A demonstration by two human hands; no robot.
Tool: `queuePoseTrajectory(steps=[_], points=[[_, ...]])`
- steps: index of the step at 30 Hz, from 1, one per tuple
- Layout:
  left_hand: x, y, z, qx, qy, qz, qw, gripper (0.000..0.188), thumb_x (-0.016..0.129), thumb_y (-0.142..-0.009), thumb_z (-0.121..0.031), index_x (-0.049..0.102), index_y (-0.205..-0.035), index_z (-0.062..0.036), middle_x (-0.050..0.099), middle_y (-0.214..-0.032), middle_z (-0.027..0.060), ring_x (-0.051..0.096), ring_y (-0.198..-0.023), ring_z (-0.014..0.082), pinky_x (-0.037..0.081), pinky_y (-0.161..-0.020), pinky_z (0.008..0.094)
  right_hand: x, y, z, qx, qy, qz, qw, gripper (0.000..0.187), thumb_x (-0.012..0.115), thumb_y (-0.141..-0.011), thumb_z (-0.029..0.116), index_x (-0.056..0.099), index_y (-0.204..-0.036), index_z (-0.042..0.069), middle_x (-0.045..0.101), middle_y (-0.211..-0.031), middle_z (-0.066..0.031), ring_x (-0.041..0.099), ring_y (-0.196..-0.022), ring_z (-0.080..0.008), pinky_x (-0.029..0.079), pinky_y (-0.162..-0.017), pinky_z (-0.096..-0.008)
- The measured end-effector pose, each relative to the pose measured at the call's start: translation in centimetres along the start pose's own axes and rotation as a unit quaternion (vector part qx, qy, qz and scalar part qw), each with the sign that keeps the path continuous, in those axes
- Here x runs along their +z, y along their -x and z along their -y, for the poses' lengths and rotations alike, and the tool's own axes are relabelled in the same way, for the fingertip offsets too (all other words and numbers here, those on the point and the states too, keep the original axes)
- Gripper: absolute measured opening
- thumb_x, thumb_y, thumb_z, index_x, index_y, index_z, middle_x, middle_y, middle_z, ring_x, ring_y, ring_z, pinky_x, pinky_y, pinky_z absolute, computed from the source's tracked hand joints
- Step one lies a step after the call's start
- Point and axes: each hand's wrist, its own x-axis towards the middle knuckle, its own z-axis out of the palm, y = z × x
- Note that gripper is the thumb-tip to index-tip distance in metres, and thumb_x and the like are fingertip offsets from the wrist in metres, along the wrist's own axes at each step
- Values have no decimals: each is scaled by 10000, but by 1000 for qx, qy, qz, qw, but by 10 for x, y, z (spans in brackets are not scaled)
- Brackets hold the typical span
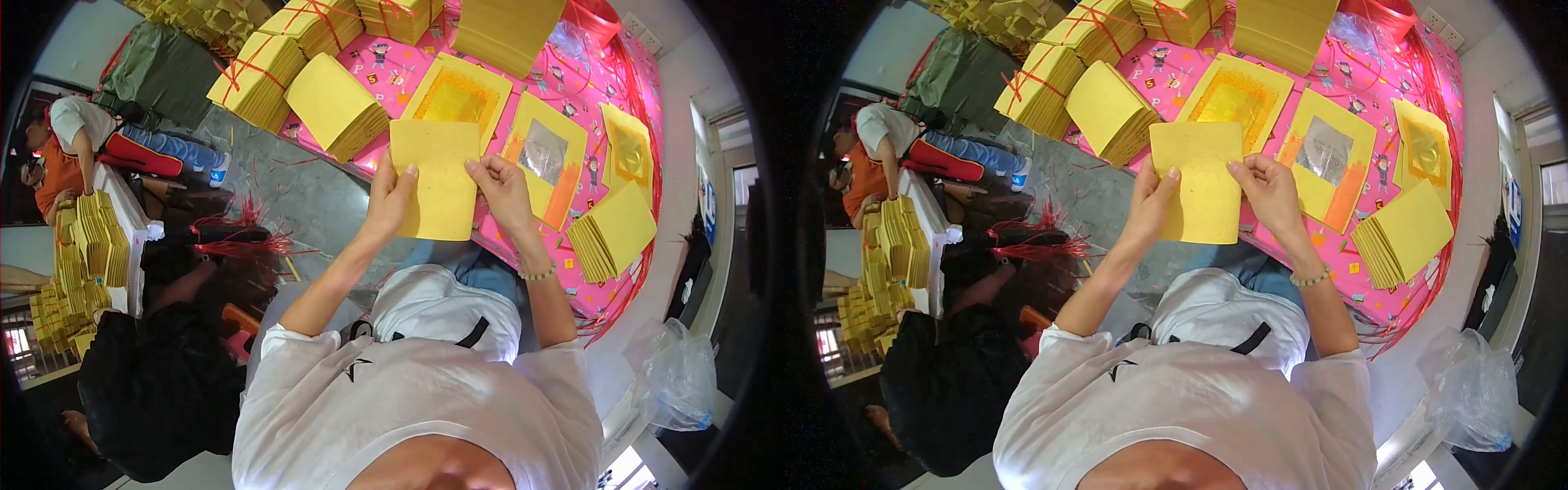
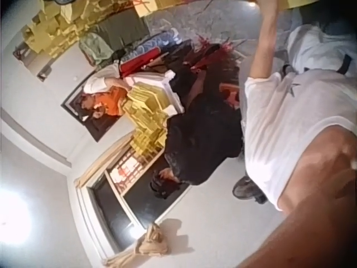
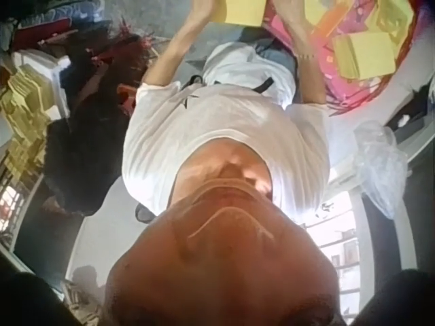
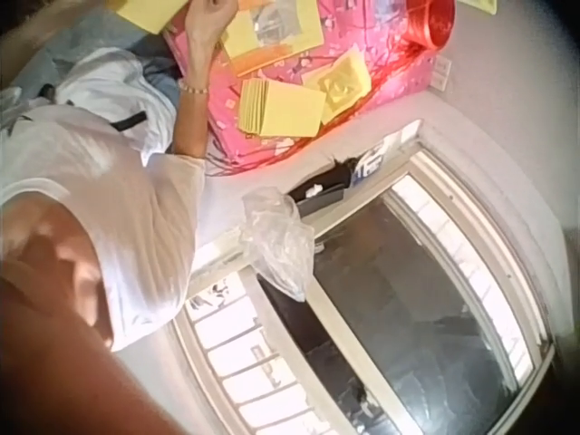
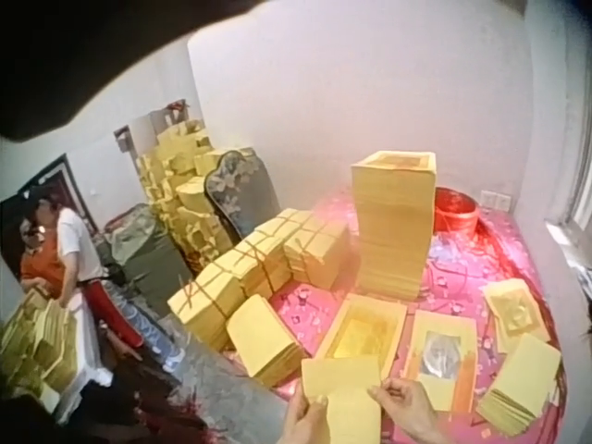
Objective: Folding and stacking sheets of joss paper.
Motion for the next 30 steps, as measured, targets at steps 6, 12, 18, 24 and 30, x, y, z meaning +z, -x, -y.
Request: queuePoseTrajectory(steps=[6,12,18,24,30], points=[[-16,3,-15,-9,68,-64,996,373,451,-934,-55,370,-1294,-8,520,-1221,95,509,-1100,151,409,-931,297,22,-6,8,1,30,57,998,204,625,-883,180,616,-907,-22,610,-762,2,536,-671,-20,425,-594,-175],[-65,-28,-54,39,17,-106,993,325,536,-908,-96,479,-1212,0,605,-1101,75,588,-972,137,465,-840,276,57,-62,51,-46,157,97,982,303,634,-866,259,624,-964,-28,596,-685,-3,534,-616,-36,421,-542,-198],[-112,-76,-84,45,-27,-158,986,273,587,-874,-117,544,-1108,18,642,-1021,92,625,-872,142,483,-784,270,103,-138,68,-65,98,148,982,326,653,-850,307,619,-1010,25,628,-796,6,556,-673,-53,436,-572,-211],[-148,-114,-57,-10,-66,-197,978,287,632,-840,-148,570,-1043,46,647,-987,110,626,-834,149,481,-739,255,118,-206,41,-92,220,94,967,385,709,-796,330,643,-1008,15,647,-808,-11,578,-676,-67,459,-575,-223],[-167,-127,-29,-31,-93,-219,971,270,645,-824,-142,594,-996,60,655,-945,110,623,-808,150,473,-722,256,124,-219,21,-87,285,65,952,346,726,-757,367,704,-882,46,664,-762,-24,584,-629,-81,457,-558,-240]])
